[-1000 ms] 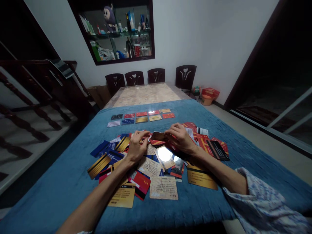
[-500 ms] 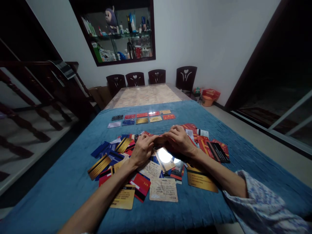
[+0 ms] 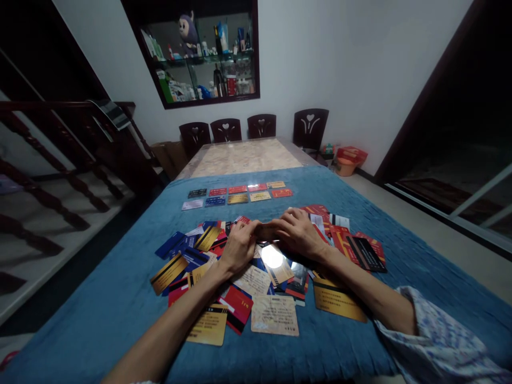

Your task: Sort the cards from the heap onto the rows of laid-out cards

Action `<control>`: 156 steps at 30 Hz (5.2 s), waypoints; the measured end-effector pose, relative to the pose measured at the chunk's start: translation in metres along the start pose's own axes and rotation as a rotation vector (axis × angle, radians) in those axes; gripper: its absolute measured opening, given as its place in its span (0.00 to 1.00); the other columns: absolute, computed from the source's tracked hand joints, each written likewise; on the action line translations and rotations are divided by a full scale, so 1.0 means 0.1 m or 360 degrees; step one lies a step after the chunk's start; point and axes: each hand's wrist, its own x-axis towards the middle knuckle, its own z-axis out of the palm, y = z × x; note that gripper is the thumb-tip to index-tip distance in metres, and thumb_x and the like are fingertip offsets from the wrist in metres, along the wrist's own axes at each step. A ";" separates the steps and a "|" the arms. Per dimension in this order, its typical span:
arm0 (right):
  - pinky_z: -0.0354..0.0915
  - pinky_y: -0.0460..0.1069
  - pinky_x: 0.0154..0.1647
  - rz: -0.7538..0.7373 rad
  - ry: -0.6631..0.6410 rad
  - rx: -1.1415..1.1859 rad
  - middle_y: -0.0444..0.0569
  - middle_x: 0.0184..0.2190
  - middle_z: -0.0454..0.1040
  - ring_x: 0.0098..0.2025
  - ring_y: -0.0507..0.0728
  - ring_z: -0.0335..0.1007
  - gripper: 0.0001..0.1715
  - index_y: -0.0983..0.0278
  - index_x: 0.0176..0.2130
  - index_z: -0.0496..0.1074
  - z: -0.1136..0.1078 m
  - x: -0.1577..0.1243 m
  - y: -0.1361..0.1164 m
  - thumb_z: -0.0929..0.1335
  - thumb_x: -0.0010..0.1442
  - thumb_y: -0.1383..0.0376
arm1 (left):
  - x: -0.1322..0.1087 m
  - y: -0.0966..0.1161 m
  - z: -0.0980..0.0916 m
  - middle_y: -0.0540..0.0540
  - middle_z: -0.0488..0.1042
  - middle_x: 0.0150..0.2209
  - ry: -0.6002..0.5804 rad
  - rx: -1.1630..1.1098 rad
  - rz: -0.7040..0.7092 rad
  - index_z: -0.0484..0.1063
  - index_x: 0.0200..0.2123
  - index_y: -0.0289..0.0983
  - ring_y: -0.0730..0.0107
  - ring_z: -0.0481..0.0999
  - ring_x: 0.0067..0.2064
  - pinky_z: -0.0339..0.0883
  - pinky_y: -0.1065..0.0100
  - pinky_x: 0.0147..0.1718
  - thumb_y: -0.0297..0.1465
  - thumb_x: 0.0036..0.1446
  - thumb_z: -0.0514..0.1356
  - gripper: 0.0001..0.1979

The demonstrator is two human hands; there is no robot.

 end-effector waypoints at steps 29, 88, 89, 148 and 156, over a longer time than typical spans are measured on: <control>0.55 0.57 0.46 0.0051 -0.0347 -0.0260 0.59 0.44 0.76 0.46 0.65 0.63 0.27 0.65 0.56 0.69 0.04 0.19 0.11 0.71 0.61 0.58 | 0.05 -0.11 0.00 0.38 0.75 0.49 -0.0048 0.0008 -0.0256 0.65 0.59 0.35 0.54 0.68 0.49 0.66 0.52 0.49 0.24 0.53 0.60 0.28; 0.62 0.62 0.52 0.0324 -0.1408 -0.0214 0.57 0.57 0.73 0.61 0.71 0.59 0.24 0.60 0.51 0.77 0.91 1.93 0.57 0.68 0.58 0.56 | 1.22 -1.51 -0.18 0.36 0.72 0.54 -0.0976 0.0727 -0.0635 0.75 0.49 0.40 0.40 0.60 0.59 0.56 0.38 0.53 0.26 0.48 0.58 0.23; 0.62 0.62 0.52 0.0319 -0.1417 -0.0203 0.57 0.56 0.73 0.61 0.71 0.59 0.23 0.60 0.51 0.78 0.92 1.93 0.57 0.68 0.58 0.57 | 1.23 -1.52 -0.18 0.36 0.72 0.53 -0.0977 0.0720 -0.0637 0.75 0.48 0.39 0.40 0.60 0.58 0.56 0.38 0.53 0.26 0.47 0.58 0.22; 0.58 0.52 0.43 0.0129 -0.1048 0.0104 0.51 0.40 0.79 0.47 0.61 0.66 0.10 0.60 0.38 0.79 -0.09 0.70 0.30 0.67 0.61 0.66 | 0.50 0.36 -0.34 0.36 0.74 0.48 -0.1047 0.0588 -0.0072 0.76 0.41 0.39 0.42 0.58 0.60 0.55 0.43 0.51 0.28 0.47 0.64 0.14; 0.59 0.50 0.42 -0.0013 -0.1057 0.0147 0.51 0.37 0.79 0.41 0.58 0.66 0.10 0.62 0.37 0.80 -0.04 0.68 0.36 0.67 0.60 0.67 | 0.49 0.48 -0.26 0.35 0.76 0.47 -0.1072 0.0706 -0.0081 0.77 0.41 0.36 0.44 0.60 0.60 0.57 0.42 0.54 0.27 0.55 0.59 0.11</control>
